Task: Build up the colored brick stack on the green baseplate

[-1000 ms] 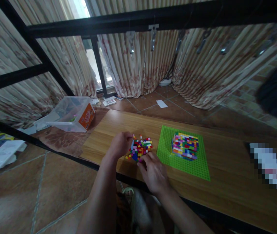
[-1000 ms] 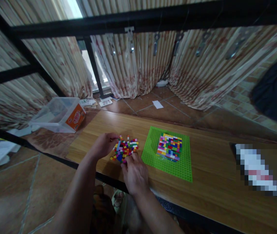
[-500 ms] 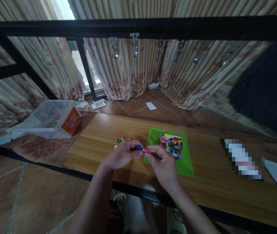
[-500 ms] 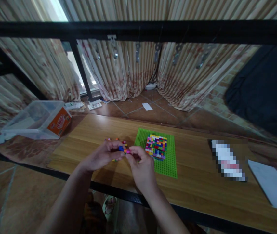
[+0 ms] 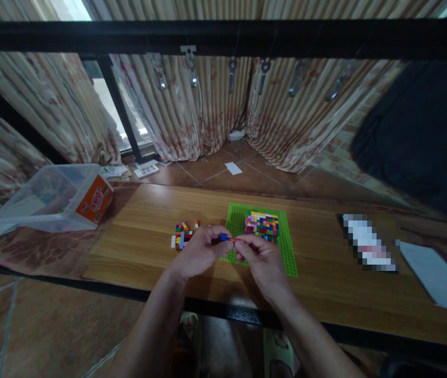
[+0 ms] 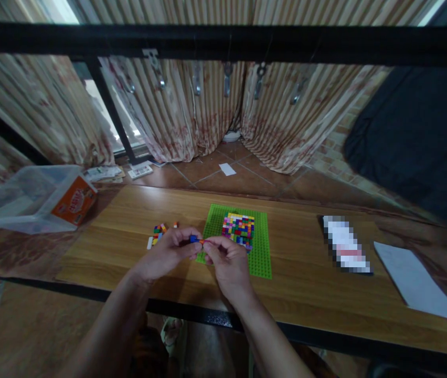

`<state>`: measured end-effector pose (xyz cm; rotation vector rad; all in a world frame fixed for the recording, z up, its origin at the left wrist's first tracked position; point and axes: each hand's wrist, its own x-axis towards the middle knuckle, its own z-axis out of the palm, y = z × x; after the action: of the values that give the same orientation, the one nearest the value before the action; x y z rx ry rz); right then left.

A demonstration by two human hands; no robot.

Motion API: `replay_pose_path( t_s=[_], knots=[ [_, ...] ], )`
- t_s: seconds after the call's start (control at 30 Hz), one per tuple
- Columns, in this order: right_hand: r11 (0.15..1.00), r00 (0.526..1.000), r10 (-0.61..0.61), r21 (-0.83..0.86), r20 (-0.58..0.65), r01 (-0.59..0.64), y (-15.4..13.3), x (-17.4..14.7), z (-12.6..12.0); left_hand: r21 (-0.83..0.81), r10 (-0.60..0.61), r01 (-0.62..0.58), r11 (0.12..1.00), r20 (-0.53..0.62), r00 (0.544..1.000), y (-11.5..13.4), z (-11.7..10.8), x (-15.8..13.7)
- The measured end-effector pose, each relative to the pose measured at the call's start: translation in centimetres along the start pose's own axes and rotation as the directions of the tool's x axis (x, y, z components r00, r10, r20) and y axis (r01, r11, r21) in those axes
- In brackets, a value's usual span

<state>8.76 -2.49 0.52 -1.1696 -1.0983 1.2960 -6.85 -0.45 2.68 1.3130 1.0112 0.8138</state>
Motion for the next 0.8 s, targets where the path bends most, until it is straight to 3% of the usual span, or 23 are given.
replay_pose_path(
  t_s=[0.2,0.27,0.37,0.43,0.53,0.6,0.8],
  knots=[
    [0.977,0.989,0.125,0.166,0.082,-0.137,-0.2,-0.1,-0.8,-0.103,-0.004,0.006,0.995,0.026,1.000,-0.3,-0.1,0.1],
    [0.987,0.989,0.113,0.101,0.091,-0.122,0.2,-0.1,-0.9,-0.113,-0.031,0.030,0.993,-0.008,0.999,-0.3,-0.6,0.1],
    [0.987,0.994,0.023,-0.162,0.106,-0.005,1.2,-0.3,-0.7,-0.106,-0.088,0.081,0.991,-0.068,0.994,-0.3,-1.4,-0.1],
    [0.912,0.987,-0.058,-0.394,0.151,0.114,2.0,-0.6,-0.2,-0.089,-0.110,0.102,0.991,-0.091,0.990,-0.3,-1.8,-0.2],
    [0.728,0.962,-0.110,-0.639,0.248,0.248,2.9,-1.1,0.9,-0.073,-0.135,0.129,0.989,-0.093,0.986,-0.7,-2.1,-0.3],
    [0.659,0.951,-0.101,-0.697,0.291,0.283,3.3,-1.2,1.7,-0.071,-0.141,0.135,0.988,-0.089,0.986,-1.0,-2.2,-0.3],
    [0.569,0.919,-0.140,-0.730,0.368,0.379,4.1,-1.0,3.1,-0.055,-0.146,0.140,0.989,-0.117,0.982,-1.0,-2.6,-0.3]
  ],
)
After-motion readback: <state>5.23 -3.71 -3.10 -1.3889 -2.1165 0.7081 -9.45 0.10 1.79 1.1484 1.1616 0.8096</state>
